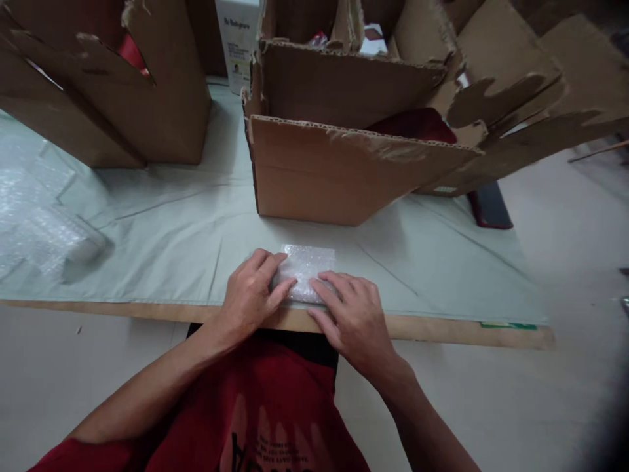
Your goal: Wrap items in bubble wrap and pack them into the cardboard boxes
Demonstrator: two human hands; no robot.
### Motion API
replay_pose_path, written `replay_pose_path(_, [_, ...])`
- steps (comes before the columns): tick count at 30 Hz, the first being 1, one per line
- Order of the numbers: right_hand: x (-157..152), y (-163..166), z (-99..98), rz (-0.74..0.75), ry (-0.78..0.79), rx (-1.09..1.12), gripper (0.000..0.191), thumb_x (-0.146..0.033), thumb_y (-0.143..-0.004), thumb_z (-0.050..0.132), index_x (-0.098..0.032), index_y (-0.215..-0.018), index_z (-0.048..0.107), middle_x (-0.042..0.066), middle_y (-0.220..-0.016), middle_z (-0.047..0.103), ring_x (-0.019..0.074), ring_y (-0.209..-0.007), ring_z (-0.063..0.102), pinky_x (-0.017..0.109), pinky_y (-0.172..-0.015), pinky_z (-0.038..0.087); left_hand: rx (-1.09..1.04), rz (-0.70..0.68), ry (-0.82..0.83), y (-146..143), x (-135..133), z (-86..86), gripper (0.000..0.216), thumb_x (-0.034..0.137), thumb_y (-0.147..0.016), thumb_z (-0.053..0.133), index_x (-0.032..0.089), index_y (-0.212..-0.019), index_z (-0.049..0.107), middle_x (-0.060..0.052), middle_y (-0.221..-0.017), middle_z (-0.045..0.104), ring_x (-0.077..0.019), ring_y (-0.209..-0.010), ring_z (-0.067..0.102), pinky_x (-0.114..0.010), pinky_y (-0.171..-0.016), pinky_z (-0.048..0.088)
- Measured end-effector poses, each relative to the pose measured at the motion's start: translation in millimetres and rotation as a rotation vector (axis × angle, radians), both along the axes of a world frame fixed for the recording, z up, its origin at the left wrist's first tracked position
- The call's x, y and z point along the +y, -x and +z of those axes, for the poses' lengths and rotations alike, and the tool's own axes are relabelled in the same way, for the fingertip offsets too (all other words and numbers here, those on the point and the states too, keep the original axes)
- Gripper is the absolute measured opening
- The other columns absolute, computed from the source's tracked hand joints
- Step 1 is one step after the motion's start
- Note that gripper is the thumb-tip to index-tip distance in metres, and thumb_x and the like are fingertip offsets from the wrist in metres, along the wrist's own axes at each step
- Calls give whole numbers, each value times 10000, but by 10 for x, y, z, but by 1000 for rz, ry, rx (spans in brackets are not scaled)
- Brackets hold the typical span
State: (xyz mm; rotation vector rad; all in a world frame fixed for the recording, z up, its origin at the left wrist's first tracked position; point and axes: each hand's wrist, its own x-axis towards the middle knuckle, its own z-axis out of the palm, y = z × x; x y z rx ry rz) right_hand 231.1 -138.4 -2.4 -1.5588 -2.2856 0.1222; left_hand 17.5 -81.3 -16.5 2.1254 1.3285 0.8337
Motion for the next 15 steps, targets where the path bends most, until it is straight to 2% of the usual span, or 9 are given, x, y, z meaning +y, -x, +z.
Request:
replay_pose_path(2, [60,2,-32,-39,13,89,262,-251,-1017,555,-216,-1237,694,107,-1183,745,279,-1074,663,433,-904,465,-171,87,113,32,-79,53,295,327,-942,657,181,-1198,644,-57,-971,658,-172,-821,632,-325,-733,566])
replay_pose_path(4, [102,12,-44,-107,13,225,266,-269,-1029,536,-223,-1230,705,93,-1129,766,261,-1024,690,422,-892,491,-381,148,331,73,-185,102,319,353,-935,660,180,-1201,630,-80,-1033,691,-189,-899,682,-340,-777,594])
replay_pose_path(6, [98,46,-28,-156,46,353,272,-302,-1029,534,-229,-1221,713,87,-1100,776,256,-993,704,422,-888,519,-566,149,577,95,-278,132,371,365,-932,654,173,-1244,605,-123,-1142,716,-225,-998,718,-385,-844,613])
replay_pose_path(8, [47,102,4,-157,126,466,263,-317,-1018,543,-234,-1196,719,80,-1087,779,249,-977,710,414,-888,540,-685,107,738,79,-328,138,436,359,-903,673,172,-1287,588,-141,-1198,720,-250,-1071,719,-424,-919,603])
replay_pose_path(11, [-61,172,49,-121,294,615,237,-314,-1002,554,-236,-1144,726,54,-1034,782,222,-917,712,372,-847,564,-798,40,791,5,-322,130,424,346,-844,712,178,-1225,632,-114,-1147,734,-243,-1087,700,-402,-969,569])
replay_pose_path(13, [-116,169,68,-130,388,677,223,-317,-991,560,-242,-1111,733,40,-994,779,211,-878,711,352,-807,574,-846,19,815,-48,-300,142,389,337,-815,731,180,-1161,650,-87,-1066,734,-218,-1011,695,-355,-912,568])
replay_pose_path(15, [-146,122,84,-183,387,685,206,-322,-959,599,-241,-1090,736,46,-1007,771,217,-880,708,355,-807,581,-862,19,850,-85,-284,180,355,307,-787,747,187,-1106,649,-50,-959,712,-180,-890,676,-301,-812,561])
